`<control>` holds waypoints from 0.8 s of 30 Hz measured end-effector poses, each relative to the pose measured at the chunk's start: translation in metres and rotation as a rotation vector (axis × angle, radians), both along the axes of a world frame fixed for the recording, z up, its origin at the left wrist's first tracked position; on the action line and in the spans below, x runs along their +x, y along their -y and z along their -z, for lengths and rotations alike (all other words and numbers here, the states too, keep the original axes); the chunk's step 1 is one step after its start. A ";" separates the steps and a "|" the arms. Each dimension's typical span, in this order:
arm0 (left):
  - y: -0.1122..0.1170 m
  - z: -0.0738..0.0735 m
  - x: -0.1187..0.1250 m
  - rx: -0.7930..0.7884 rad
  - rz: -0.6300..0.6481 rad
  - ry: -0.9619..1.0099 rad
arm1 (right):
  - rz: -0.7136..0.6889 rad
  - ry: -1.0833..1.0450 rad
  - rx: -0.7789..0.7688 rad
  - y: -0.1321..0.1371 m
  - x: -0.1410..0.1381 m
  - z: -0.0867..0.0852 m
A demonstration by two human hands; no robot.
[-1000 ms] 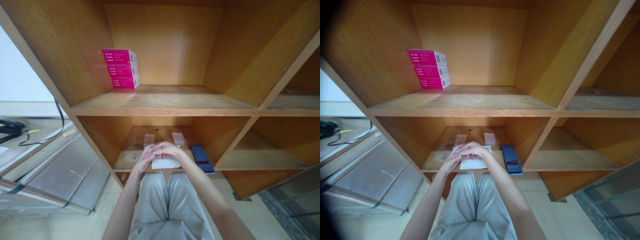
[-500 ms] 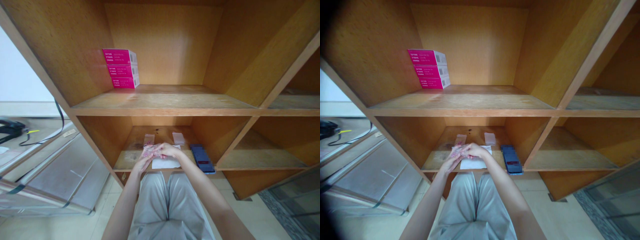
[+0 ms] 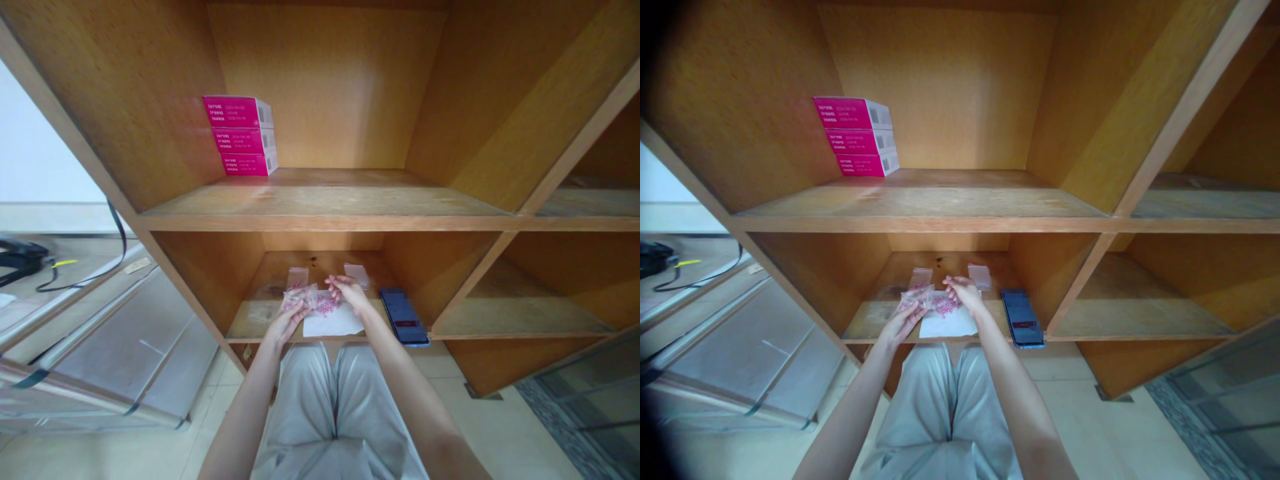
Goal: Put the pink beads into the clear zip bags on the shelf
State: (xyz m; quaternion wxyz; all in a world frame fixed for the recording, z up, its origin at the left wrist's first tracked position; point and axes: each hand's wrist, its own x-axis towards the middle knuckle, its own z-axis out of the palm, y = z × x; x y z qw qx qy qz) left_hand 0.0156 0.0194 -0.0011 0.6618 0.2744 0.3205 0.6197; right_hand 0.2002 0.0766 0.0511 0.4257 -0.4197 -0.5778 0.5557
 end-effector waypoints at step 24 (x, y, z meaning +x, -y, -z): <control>-0.021 -0.018 0.035 0.052 0.136 -0.241 | 0.361 -0.242 -0.014 -0.012 -0.021 0.071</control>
